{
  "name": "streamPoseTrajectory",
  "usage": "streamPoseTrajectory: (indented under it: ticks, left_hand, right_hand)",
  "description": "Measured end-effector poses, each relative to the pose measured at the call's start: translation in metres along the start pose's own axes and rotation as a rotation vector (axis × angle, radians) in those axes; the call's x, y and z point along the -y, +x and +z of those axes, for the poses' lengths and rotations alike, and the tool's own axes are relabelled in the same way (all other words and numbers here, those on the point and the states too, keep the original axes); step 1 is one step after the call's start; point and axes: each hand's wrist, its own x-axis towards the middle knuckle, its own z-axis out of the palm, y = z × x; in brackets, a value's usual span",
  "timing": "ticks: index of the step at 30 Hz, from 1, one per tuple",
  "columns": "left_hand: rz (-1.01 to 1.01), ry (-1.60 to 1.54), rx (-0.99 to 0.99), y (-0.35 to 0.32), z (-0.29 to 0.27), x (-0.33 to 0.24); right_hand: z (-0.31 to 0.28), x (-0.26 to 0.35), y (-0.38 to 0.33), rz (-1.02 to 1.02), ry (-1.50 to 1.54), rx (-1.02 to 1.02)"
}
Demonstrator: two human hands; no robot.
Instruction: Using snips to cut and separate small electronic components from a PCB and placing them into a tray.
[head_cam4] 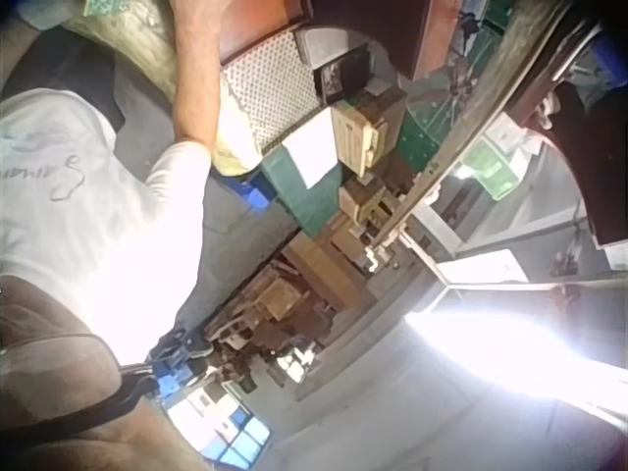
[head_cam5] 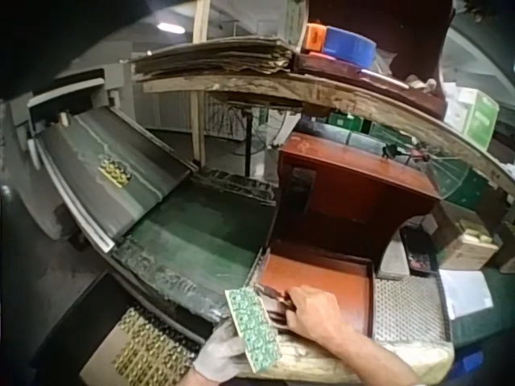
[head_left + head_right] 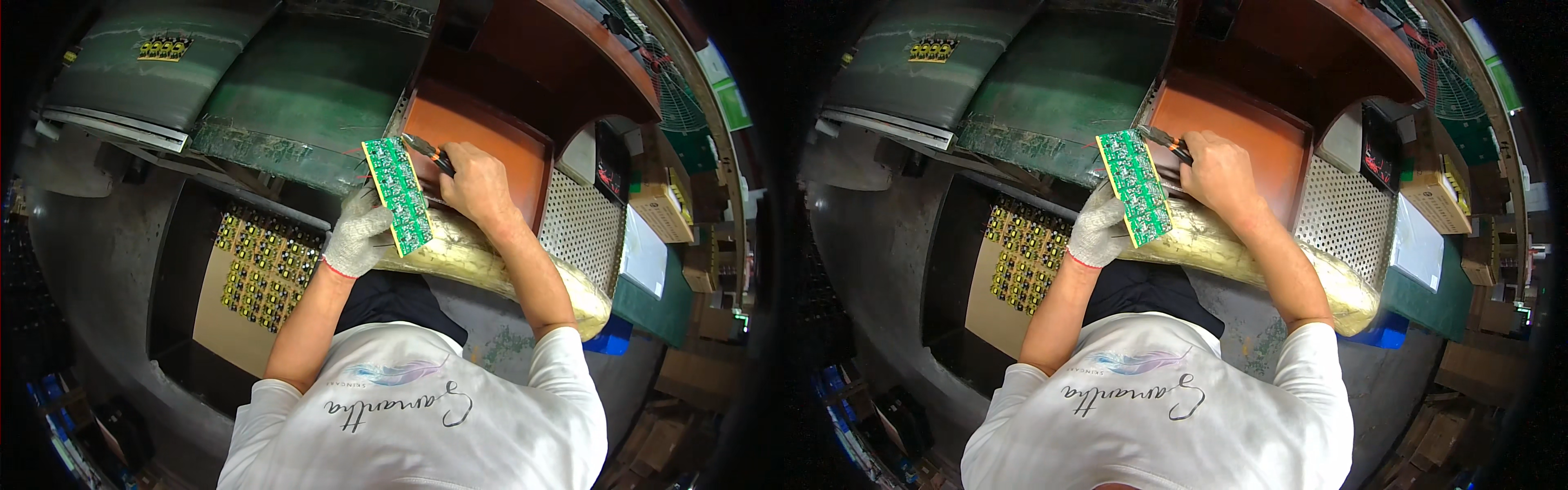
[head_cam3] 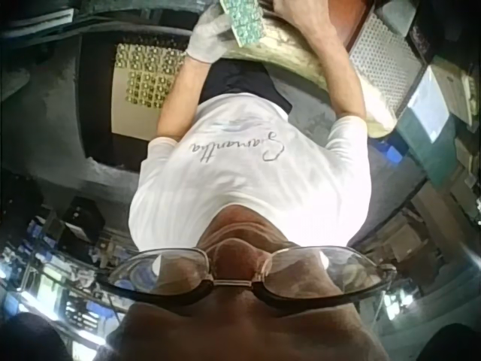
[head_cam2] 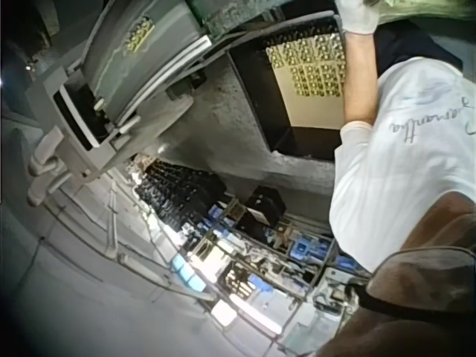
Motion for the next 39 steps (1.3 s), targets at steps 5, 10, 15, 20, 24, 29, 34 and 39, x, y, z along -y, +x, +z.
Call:
streamPoseTrajectory:
  ticks: [5,10,15,20,24,29,34,39]
  left_hand:
    - [-0.043,-0.008,0.005,0.002,-0.002,-0.003]
    - [-0.039,-0.025,0.027,0.002,-0.001,-0.003]
    - [-0.006,-0.019,0.04,0.0,-0.001,-0.001]
    - [-0.039,-0.033,0.036,0.002,-0.004,-0.002]
    - [-0.004,-0.017,0.059,-0.008,-0.009,-0.008]
    - [0.07,-0.197,0.038,-0.038,-0.027,-0.021]
    - [0.276,-0.317,0.007,-0.09,-0.05,-0.09]
    - [0.306,0.226,-0.525,-0.213,-0.162,-0.16]
  right_hand:
    - [-0.001,-0.006,0.005,-0.063,-0.018,-0.011]
    - [-0.001,-0.01,0.007,-0.047,-0.031,0.047]
    - [-0.003,-0.009,0.006,-0.063,-0.047,0.049]
    - [-0.009,-0.008,0.008,-0.135,-0.093,-0.015]
    - [-0.004,-0.005,0.012,-0.168,-0.104,-0.024]
    - [0.011,0.015,0.019,-0.184,0.134,-0.008]
    - [0.039,-0.005,0.015,-0.058,0.139,-0.117]
    - [0.069,-0.021,0.024,0.039,0.128,-0.015]
